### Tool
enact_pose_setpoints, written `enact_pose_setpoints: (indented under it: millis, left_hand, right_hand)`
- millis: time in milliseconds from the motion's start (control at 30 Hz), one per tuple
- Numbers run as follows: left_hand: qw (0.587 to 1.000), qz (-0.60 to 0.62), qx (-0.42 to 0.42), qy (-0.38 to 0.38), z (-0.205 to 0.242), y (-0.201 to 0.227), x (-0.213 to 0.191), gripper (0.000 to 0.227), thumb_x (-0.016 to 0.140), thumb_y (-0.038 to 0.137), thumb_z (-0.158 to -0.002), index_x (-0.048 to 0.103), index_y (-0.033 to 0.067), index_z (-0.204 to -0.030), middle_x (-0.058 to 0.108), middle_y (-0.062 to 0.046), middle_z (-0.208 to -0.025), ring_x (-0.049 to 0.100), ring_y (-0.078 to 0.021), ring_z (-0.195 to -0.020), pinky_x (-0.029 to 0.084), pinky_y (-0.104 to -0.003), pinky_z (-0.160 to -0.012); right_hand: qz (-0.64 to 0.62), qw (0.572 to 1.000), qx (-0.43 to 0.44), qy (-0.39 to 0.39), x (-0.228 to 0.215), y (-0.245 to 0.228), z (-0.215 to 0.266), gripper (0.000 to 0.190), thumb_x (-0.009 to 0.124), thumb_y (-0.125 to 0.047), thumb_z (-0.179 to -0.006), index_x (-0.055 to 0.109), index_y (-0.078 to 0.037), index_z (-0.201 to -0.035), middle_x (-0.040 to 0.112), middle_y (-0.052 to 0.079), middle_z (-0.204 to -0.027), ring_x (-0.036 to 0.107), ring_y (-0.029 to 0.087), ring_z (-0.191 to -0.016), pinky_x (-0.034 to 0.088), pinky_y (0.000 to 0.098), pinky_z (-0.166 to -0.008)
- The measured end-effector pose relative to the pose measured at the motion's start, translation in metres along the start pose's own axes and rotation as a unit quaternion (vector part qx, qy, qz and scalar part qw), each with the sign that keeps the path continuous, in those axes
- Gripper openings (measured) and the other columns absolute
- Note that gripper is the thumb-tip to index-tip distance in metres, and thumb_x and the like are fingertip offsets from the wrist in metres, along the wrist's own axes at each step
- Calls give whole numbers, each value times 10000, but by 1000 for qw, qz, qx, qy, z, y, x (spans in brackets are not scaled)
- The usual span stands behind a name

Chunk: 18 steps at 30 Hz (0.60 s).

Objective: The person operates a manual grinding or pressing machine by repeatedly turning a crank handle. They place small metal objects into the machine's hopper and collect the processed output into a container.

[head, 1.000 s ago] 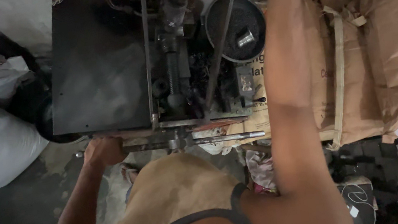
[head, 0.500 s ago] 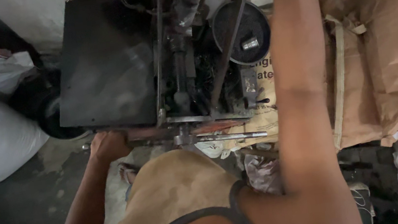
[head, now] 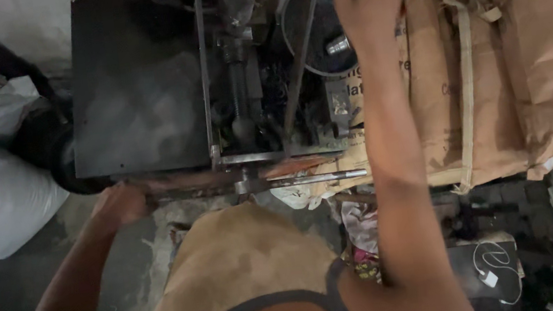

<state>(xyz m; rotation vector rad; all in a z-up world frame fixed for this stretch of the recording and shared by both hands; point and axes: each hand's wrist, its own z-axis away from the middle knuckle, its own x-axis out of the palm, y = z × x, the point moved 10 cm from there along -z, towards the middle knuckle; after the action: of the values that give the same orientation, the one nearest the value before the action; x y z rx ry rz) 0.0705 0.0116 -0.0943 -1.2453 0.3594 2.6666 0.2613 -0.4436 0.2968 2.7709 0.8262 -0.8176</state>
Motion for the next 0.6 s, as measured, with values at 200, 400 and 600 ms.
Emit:
enact_pose_setpoints:
  millis: [200,400,600]
  left_hand:
    - [998,-61,7,-33,-15,-3,20,479,676,556,-847,804,123,-1007,768,-113,-1069,718,-294,-1094,515,-437,-1050]
    - [994,-40,2,-104,-20,-3,26,504,621,593,-886,802,164,-1078,752,-114,-1147,712,-299,-1125,568,-438,-1007]
    - [994,-28,-12,-103,-18,0,17,466,667,533,-858,787,167,-1122,730,-127,-1196,689,-308,-1159,563,-454,-1005]
  right_hand:
    - [80,942,272,-181,-14,49,249,275,714,-112,-1017,695,-18,-1276,708,227,-1260,656,418,-1159,521,492,-1014]
    - [100,887,417,-171,33,110,336,226,699,-207,-977,756,-115,-1176,727,177,-816,718,358,-741,565,474,-670]
    - [92,875,416,-229,61,136,347,226,640,-289,-1005,764,-122,-1094,750,161,-849,737,363,-786,574,465,-729]
